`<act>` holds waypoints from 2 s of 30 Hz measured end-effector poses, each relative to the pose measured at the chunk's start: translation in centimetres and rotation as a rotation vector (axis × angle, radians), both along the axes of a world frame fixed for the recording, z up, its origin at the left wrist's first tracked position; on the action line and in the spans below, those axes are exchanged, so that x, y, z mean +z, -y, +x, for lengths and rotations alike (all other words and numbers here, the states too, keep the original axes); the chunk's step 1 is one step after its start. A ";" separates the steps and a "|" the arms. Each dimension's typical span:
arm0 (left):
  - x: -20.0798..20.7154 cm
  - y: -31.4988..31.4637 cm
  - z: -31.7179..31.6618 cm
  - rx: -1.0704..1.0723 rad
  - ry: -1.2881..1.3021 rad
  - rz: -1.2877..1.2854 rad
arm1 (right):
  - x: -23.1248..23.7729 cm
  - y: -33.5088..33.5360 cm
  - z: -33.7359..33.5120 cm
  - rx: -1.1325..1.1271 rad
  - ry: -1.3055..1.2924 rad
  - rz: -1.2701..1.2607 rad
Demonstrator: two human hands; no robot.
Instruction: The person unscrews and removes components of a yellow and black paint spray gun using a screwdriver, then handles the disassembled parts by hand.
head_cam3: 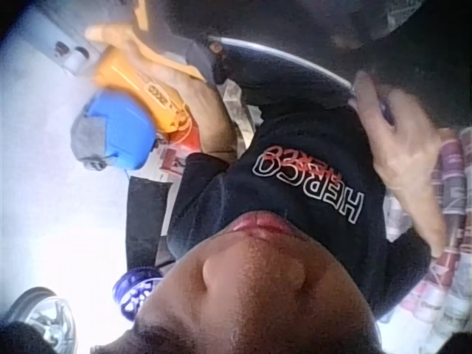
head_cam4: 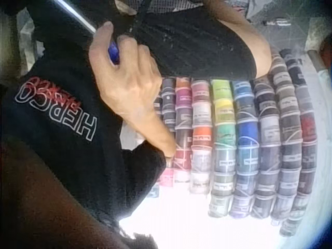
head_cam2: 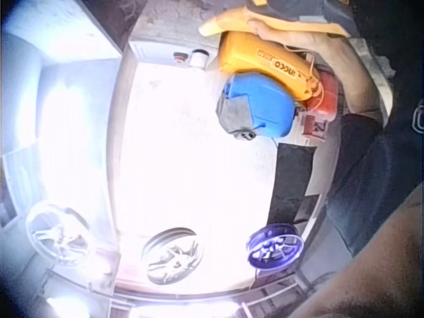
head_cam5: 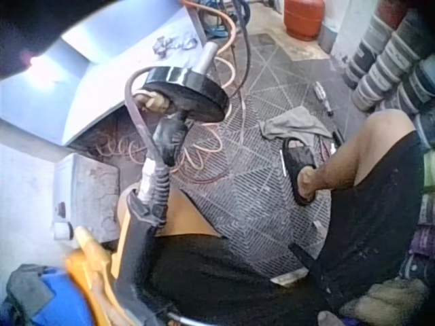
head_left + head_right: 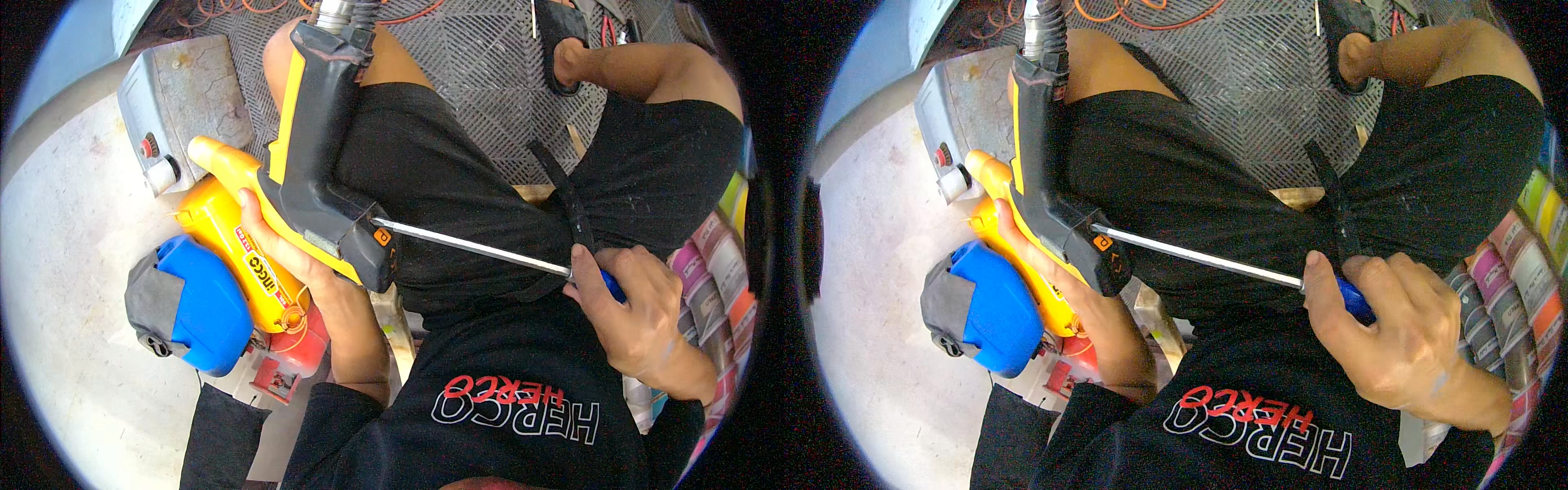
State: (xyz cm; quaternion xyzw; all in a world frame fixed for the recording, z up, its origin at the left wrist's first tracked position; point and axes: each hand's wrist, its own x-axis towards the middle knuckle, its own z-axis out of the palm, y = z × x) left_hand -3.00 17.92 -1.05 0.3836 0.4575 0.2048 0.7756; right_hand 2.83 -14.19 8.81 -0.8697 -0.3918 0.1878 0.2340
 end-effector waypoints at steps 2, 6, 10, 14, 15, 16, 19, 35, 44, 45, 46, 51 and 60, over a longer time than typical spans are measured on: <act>-0.1 -0.1 0.1 0.005 -0.017 0.035 | -0.1 -0.1 0.0 0.016 0.061 -0.006; 0.4 0.3 0.5 -0.016 -0.039 0.076 | 0.2 -0.3 0.0 -0.007 0.059 -0.027; 0.4 0.5 0.5 -0.012 0.025 0.003 | 0.4 -0.2 0.2 -0.065 -0.168 -0.020; -0.2 0.6 0.4 -0.005 0.082 -0.014 | 1.0 -0.2 0.8 -0.125 -0.443 -0.006; -0.3 0.5 0.3 -0.019 0.105 -0.021 | 1.1 -0.1 1.1 -0.134 -0.545 0.003; -0.3 0.5 0.2 -0.019 0.104 -0.021 | 1.1 0.0 1.3 -0.142 -0.648 0.011; -0.3 0.6 0.2 -0.008 0.095 -0.025 | -0.7 0.3 1.0 -0.135 -0.654 0.168; -1.0 0.7 0.0 -0.029 0.098 0.027 | -2.0 0.9 1.9 -0.409 -1.779 0.109; -0.3 0.8 0.3 0.005 0.084 0.019 | 0.6 0.0 1.9 -0.092 -0.902 0.049; -0.2 0.9 0.4 0.009 0.032 0.046 | 0.6 -0.3 1.5 -0.081 -0.683 0.031; 0.0 1.1 0.6 0.014 0.039 0.045 | 0.6 -0.5 1.3 -0.071 -0.465 0.013; 1.0 1.8 1.1 0.010 0.117 -0.028 | -0.1 -0.4 -0.3 -0.043 -0.265 -0.068; 0.5 1.5 0.9 -0.044 0.119 -0.041 | 0.0 -0.9 1.9 -0.247 -1.166 -0.081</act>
